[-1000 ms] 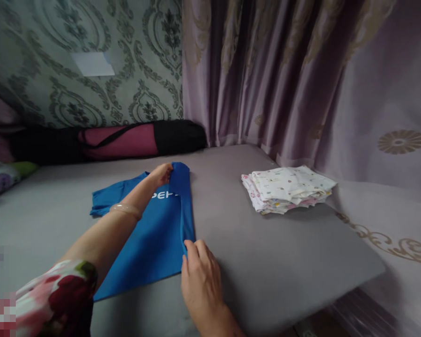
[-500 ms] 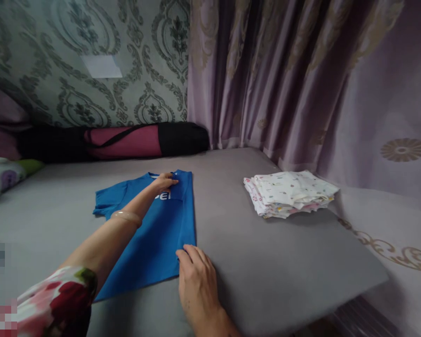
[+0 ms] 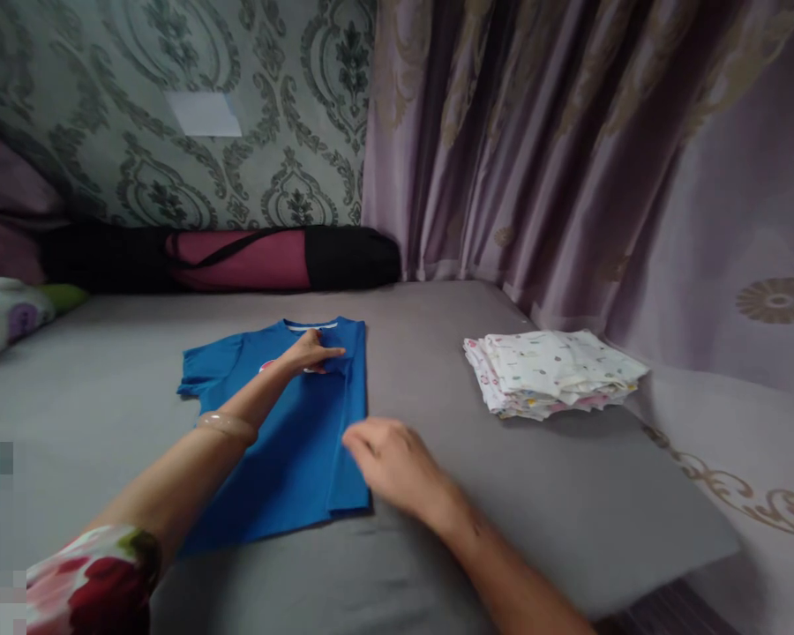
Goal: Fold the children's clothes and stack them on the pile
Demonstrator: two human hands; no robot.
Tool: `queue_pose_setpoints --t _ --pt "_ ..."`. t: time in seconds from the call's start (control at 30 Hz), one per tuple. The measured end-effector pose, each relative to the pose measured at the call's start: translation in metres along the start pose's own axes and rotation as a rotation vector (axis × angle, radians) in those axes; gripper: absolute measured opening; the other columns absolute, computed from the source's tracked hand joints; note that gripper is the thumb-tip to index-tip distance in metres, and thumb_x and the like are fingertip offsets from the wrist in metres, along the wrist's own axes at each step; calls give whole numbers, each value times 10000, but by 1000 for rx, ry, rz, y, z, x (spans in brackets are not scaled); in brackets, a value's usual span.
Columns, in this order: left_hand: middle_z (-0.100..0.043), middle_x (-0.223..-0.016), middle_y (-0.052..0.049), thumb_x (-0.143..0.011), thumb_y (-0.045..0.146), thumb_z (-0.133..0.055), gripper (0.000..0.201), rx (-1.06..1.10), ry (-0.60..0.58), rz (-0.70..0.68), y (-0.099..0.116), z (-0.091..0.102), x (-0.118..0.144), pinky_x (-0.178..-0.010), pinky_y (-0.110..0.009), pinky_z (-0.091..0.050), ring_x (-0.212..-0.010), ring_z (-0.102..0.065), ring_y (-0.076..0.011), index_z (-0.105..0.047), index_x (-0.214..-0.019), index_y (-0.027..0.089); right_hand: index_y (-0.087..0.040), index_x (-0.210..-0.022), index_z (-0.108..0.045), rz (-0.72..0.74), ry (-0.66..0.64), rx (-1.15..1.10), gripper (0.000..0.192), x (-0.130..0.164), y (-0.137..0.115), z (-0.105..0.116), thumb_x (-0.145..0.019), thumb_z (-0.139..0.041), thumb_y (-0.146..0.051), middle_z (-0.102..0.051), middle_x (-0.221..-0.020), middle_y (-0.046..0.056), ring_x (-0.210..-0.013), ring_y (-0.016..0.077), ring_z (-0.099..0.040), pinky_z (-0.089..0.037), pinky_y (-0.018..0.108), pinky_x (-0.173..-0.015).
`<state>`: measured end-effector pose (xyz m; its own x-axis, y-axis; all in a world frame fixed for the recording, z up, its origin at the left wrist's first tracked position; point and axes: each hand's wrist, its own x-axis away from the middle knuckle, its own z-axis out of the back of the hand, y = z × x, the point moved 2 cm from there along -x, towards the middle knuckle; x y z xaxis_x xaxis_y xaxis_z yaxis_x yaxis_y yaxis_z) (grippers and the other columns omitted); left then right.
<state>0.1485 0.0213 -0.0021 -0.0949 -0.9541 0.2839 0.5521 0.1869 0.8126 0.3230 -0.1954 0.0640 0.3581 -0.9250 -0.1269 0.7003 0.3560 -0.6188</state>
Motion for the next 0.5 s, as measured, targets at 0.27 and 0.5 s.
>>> queue_pose_setpoints --t 0.27,0.5 --pt "-604 -1002 -106 -857 135 -498 454 -543 195 -614 -22 -13 26 -906 -389 -470 -975 -595 -245 -482 -1311 155 -19 -1452 -381 -106 -28 307 532 -138 76 -48 -991 -285 -266 -326 -1540 167 -1441 250 -260 -200 396 -1181" --pt "-568 -960 -129 -883 133 -398 307 -704 339 -653 -37 -22 31 -872 -385 -467 -913 -551 -247 -587 -1125 117 -19 -1494 -292 -121 -46 410 602 -180 95 -60 -997 -228 -351 -234 -1580 142 -1466 249 -172 -109 408 -1189"
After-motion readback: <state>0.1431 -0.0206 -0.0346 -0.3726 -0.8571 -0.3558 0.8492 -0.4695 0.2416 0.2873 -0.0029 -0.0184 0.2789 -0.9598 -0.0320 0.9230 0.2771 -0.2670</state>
